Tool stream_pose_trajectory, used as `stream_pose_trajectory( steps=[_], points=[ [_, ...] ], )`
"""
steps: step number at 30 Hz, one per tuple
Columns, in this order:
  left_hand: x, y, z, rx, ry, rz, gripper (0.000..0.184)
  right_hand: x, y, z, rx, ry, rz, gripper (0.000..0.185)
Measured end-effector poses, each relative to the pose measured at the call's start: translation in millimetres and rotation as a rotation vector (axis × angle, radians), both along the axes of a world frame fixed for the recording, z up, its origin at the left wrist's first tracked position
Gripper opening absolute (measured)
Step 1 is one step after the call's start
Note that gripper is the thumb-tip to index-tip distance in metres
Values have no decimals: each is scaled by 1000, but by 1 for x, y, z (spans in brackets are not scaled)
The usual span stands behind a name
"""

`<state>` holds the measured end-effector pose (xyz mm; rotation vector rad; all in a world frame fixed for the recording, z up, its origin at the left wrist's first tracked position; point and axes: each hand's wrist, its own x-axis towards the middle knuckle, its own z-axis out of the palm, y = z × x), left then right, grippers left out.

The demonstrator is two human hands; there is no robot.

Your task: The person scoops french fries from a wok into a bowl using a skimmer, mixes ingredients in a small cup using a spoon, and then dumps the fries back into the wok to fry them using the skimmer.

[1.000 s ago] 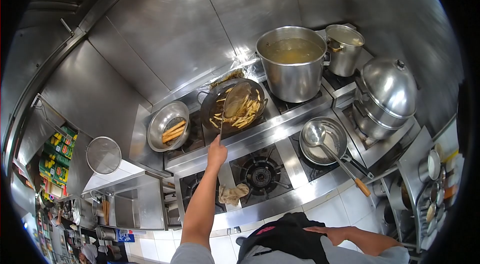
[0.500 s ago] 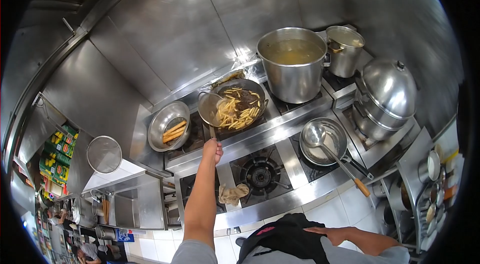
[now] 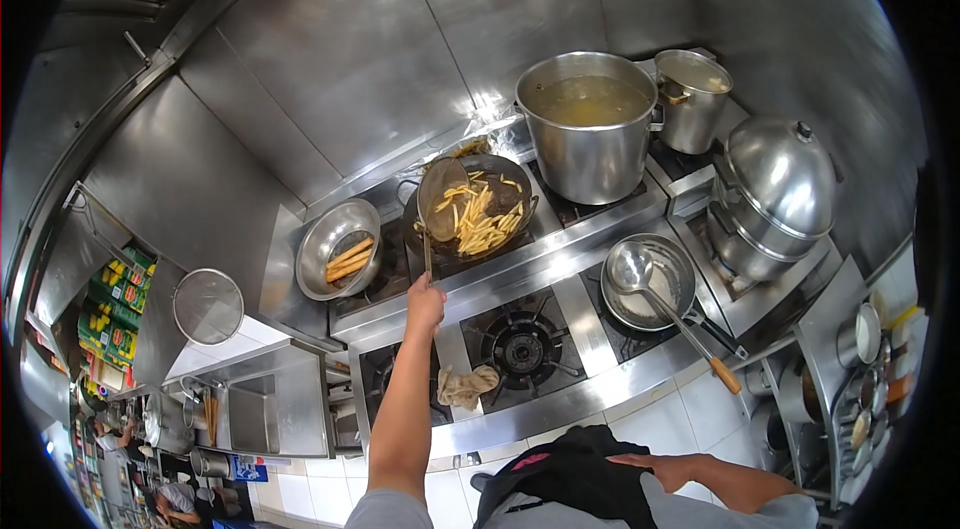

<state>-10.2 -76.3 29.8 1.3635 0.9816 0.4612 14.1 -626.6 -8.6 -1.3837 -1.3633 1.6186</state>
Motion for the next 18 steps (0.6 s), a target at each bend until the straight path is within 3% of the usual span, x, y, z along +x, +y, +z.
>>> stream_pose_trajectory(
  steps=[3, 5, 10, 12, 15, 17, 18],
  points=[
    [-7, 22, -57, 441, 89, -53, 66, 0, 0, 1, 0, -2, -5, 129],
    [-12, 40, -103, 814, 109, -92, 63, 0, 1, 1, -1, 0, -2, 129],
    [-24, -20, -18, 860, 319, -96, 56, -1, 4, -1, 70, 9, -10, 126],
    [-21, -18, -19, 812, 377, -86, 55, -1, 4, -1, 65, 20, -20, 126],
    [-28, -7, -34, 646, 222, -98, 55, -2, 4, -1, 54, 27, -14, 126],
    [-25, -13, -28, 905, 290, -143, 55, -2, 6, -1, 51, 18, -3, 126],
    [-24, -11, -29, 904, 289, -138, 55, -1, 8, 0, 42, 24, 4, 125]
  ],
)
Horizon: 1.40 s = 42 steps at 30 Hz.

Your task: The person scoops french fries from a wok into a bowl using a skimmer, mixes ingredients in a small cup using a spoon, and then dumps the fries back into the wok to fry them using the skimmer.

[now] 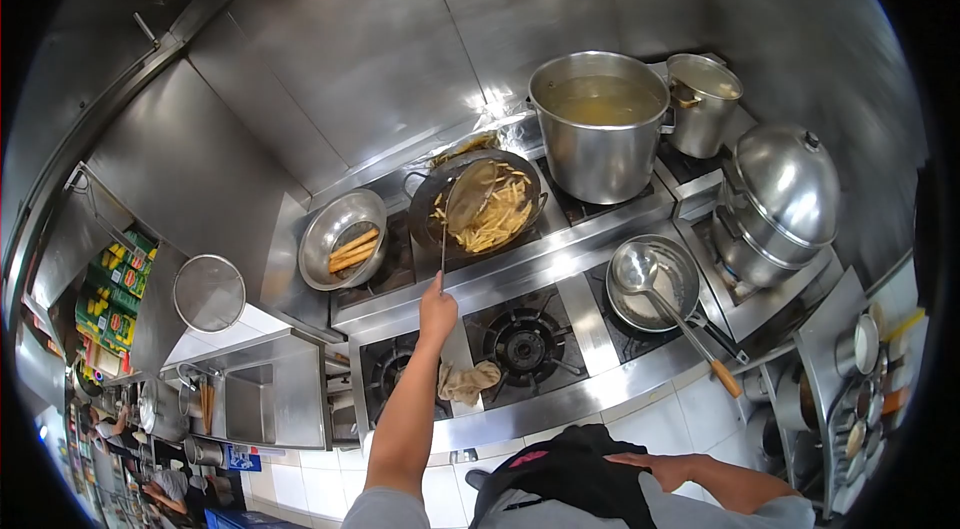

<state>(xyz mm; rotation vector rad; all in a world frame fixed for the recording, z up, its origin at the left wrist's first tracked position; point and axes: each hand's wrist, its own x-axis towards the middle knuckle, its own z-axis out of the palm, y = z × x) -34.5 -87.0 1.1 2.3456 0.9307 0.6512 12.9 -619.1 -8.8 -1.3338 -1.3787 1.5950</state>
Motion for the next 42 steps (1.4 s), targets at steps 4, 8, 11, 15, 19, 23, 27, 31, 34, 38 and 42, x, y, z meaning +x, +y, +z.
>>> stream_pose_trajectory(
  steps=[4, 8, 11, 15, 19, 23, 27, 31, 34, 38, 42],
  points=[
    [12, 4, 11, -130, -167, 46, 55, -3, 4, 8, -37, 52, -50, 128],
    [23, 41, -39, 11, -356, -13, 57, -2, 6, 11, -78, 21, -23, 127],
    [24, 27, -16, -1111, -545, 39, 61, 0, 10, 11, -38, 15, -21, 127],
    [29, 31, -2, -1530, -900, -3, 34, 5, 11, -2, -46, 11, 27, 124],
    [3, 68, 18, -1556, -1109, -16, 29, 10, 11, -2, -55, -24, 66, 127],
    [-38, 146, 20, -1598, -1133, 68, 13, 16, 18, 2, -84, -4, 120, 127],
    [-92, 165, 45, -1403, -1123, 208, 25, 23, 31, -2, -87, -44, 236, 127],
    [-163, 91, 61, -1332, -1266, 17, 61, 24, 47, -4, -109, 2, 333, 126],
    [-220, 4, 10, -1330, -1157, 74, 60, 23, 58, -13, -152, -67, 421, 121],
    [-321, -162, -151, -942, -297, 157, 46, 20, 81, -31, -119, 42, 460, 95],
    [-419, -370, -311, -1166, 264, -19, 66, -4, 154, -26, -228, -67, 620, 96]
  ],
)
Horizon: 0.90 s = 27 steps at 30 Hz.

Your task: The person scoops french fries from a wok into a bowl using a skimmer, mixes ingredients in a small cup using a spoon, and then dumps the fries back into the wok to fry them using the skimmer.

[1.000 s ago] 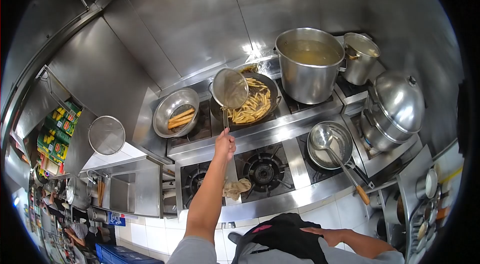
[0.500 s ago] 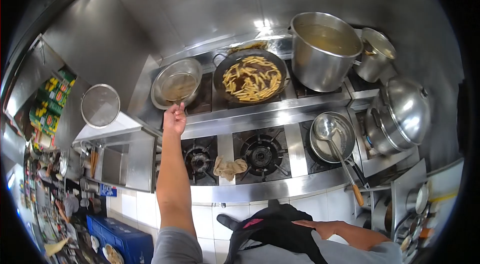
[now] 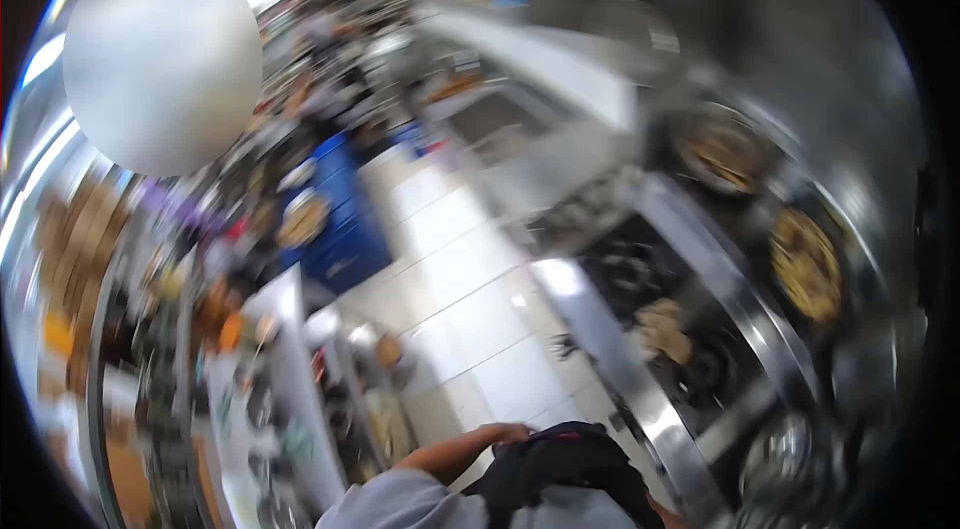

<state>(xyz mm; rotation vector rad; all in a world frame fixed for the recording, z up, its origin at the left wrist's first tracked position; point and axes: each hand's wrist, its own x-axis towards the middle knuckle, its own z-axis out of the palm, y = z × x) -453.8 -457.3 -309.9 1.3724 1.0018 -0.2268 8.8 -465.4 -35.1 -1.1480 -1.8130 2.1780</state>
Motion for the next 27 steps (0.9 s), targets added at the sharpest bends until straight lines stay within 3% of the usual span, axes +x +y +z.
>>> stream_pose_trajectory(
  steps=[1, 3, 5, 6, 8, 9, 11, 12, 16, 18, 22, 25, 27],
  points=[
    [-25, -48, -58, 133, 79, -496, 75, -13, 16, 2, -11, -29, 50, 96],
    [-33, -113, 18, -587, 365, 336, 59, -47, 45, 6, -11, -72, 177, 96],
    [-68, -152, 52, -726, 265, 423, 62, -84, 60, 13, 1, -98, 276, 96],
    [-80, -177, 37, -726, 235, 479, 62, -102, 66, 16, 9, -105, 338, 97],
    [-95, -219, 7, -493, 457, 435, 65, -133, 73, 19, 25, -110, 449, 97],
    [-98, -235, 12, -494, 441, 478, 65, -152, 73, 21, 31, -110, 501, 97],
    [-105, -260, 41, -409, 430, 1007, 48, -186, 72, 25, 46, -109, 596, 98],
    [-107, -268, 76, -318, 338, 1139, 44, -204, 70, 25, 50, -105, 641, 98],
    [-117, -311, 71, -229, 349, 1394, 43, -266, 53, 29, 63, -80, 792, 99],
    [-137, -338, 27, 250, 458, 1302, 45, -293, 43, 30, 68, -66, 852, 99],
    [-165, -360, 98, 434, 517, 1525, 41, -339, 24, 23, 72, -39, 959, 100],
    [-193, -370, 139, 678, 611, 1823, 34, -381, 15, 26, 71, -51, 1009, 100],
    [-213, -375, 154, 963, 849, 1952, 30, -403, 13, 28, 75, -59, 1037, 101]
  ],
)
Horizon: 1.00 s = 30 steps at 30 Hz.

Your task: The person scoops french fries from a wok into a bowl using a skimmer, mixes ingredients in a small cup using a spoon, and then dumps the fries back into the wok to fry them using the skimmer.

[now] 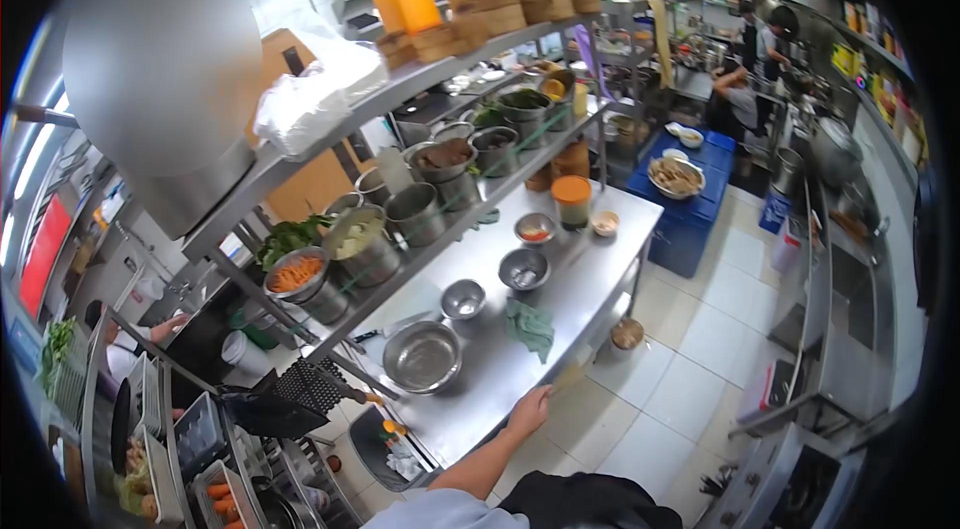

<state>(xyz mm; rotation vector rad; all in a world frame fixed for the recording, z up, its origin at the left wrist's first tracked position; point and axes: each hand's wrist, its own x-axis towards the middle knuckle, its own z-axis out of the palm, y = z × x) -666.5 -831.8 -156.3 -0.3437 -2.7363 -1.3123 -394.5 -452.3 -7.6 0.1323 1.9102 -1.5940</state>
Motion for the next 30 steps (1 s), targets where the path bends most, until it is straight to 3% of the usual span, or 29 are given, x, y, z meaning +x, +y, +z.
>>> stream_pose_trajectory(
  steps=[2, 4, 8, 16, 21, 30],
  points=[
    [-19, -10, 5, -14, 22, 38, 35, -20, 2, 2, 6, 0, 19, 101],
    [-24, -14, 13, -247, 191, 310, 39, -35, 6, 3, 7, 3, 35, 102],
    [-28, -31, -24, -421, 163, 563, 42, -64, 22, 3, 10, 4, 61, 103],
    [-39, -27, -51, -527, 152, 616, 40, -58, 72, -3, -30, 0, 19, 105],
    [-35, -11, -23, -608, 188, 639, 43, -36, 101, -12, -41, -13, -17, 107],
    [-37, -6, -23, -650, 227, 635, 44, 0, 137, -22, -26, -62, -137, 109]
  ],
)
